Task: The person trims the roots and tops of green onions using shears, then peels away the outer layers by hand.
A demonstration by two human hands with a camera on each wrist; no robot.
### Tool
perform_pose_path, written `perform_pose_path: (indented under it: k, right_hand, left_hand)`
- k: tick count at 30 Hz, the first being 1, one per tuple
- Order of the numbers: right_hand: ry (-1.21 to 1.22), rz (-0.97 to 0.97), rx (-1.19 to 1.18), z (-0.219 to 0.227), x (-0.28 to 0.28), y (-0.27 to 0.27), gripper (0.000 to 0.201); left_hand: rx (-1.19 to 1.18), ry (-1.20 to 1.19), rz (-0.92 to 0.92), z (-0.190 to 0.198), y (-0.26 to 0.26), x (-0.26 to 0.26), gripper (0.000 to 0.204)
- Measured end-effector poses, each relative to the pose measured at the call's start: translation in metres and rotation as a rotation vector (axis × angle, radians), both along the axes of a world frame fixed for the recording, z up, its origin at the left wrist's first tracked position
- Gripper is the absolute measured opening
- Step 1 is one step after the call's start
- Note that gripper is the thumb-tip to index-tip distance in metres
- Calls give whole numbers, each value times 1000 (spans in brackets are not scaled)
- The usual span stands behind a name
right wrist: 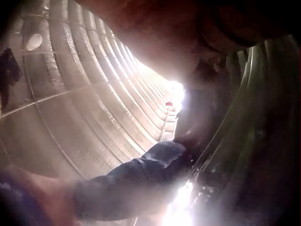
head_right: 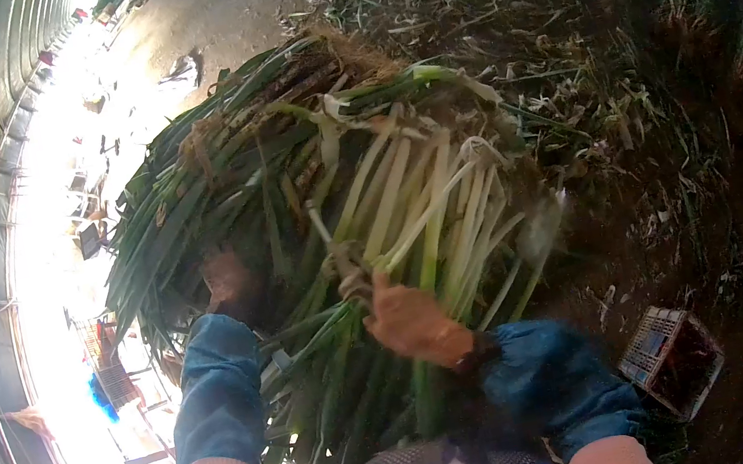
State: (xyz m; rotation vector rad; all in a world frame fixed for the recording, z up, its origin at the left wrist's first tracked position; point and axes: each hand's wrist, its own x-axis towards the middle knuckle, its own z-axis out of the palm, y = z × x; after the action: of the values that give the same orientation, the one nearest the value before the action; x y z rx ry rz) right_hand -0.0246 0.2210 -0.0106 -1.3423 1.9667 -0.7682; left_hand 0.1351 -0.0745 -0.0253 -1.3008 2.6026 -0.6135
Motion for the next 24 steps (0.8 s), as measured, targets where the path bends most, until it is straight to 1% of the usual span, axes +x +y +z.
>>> perform_pose_path:
  k: [1,2,3,4,5,7,9,11,13,16,18,19,20,21,22,23,24]
  right_hand:
    - [-11,15,-9,8,7,-2,69]
    - [-21,26,-20,17,12,-2,68]
    - [-79,39,33,29,12,-3,72]
    - [-67,35,45,27,13,-2,72]
    - [-59,34,59,22,15,0,71]
    - [-55,42,82,25,16,3,71]
    - [-77,63,106,32,17,10,70]
    - [-78,69,51,39,24,14,70]
    - [-68,94,29,48,27,17,68]
    - [-59,110,51,54,28,14,64]
    - [-43,104,105,41,27,7,60]
    - [-77,61,125,25,21,2,63]
    - [-109,19,144,2,9,-3,66]
    - [-138,-22,162,-9,-5,-7,69]
    - [-169,-68,274,-4,-26,-12,70]
    - [-196,-116,381,1,-43,-14,70]
    - [-121,-145,309,-13,-48,-7,67]
  left_hand:
    - [-111,-14,-64,-1,2,3,38]
    - [-120,-3,-79,-4,2,3,36]
    - [-127,8,-96,-5,2,1,35]
    - [-131,17,-111,-7,3,0,33]
    - [-24,20,-57,-8,3,3,32]
    - [185,25,52,7,11,-1,32]
    - [234,11,-3,4,24,2,24]
    - [297,-8,-47,12,42,-5,20]
    - [383,-21,-62,38,79,-21,18]
    - [549,305,-342,34,120,-15,19]
    - [606,347,-389,32,145,-24,23]
    - [634,370,-411,34,151,-26,25]
    - [721,225,-422,37,149,-27,26]
    - [803,80,-432,41,143,-33,28]
    - [881,-63,-439,48,136,-42,29]
    - [923,-401,-448,87,133,-65,26]
    - [1433,203,-471,50,88,-42,23]
